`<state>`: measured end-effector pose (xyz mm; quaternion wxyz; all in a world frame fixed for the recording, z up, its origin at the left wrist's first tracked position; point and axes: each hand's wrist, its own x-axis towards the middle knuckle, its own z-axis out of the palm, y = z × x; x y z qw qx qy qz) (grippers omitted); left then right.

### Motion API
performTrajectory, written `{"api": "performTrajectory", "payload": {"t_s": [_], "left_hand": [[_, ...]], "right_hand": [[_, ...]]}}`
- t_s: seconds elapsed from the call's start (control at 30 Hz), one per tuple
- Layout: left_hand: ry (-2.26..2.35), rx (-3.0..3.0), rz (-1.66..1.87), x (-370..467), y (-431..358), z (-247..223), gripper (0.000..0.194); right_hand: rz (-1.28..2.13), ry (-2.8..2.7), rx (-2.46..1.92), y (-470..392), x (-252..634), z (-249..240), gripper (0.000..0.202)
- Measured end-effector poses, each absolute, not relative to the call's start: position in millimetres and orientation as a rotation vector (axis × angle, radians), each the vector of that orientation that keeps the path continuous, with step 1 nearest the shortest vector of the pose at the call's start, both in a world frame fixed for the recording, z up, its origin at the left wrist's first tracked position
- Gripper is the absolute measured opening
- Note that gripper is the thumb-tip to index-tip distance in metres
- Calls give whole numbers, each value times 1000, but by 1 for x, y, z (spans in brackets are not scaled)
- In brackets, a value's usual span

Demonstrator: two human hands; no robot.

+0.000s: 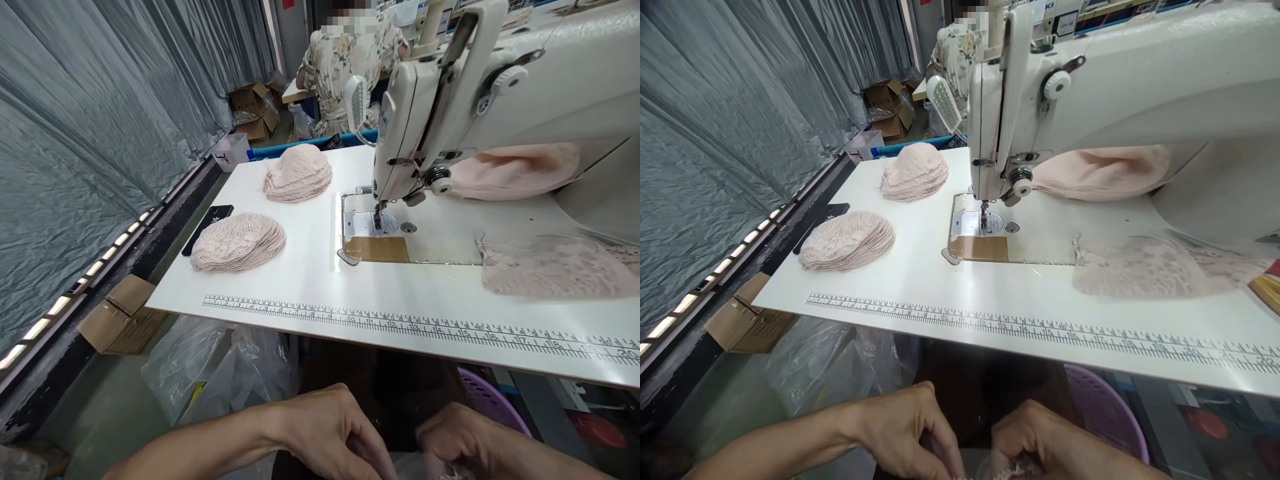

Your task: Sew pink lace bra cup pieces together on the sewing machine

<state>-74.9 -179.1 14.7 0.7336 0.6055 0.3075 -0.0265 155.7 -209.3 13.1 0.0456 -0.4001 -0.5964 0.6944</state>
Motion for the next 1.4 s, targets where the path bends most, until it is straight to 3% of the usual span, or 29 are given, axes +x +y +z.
{"api": "performTrajectory", "payload": {"t_s": [0.17,0.5,0.83,1.0,1.4], "left_hand": [[722,1188,-51,-72,-180,8,47],[782,1078,-164,-79,-180,-7,66],[626,1001,-131,-81,-177,-7,63],[556,959,-119,-84,-177,-6,57],[519,974,-132,-92,-164,-12,49]], "right_hand": [[2311,-1644,-1260,-206,151,20,9],[2371,-1396,-1110,-207,148,-2,33],[2512,-1268,-846,-205,150,-16,31],[2446,-1305,-896,-207,145,-17,20],[2448,-1403,-959,-207,150,-7,22]]}}
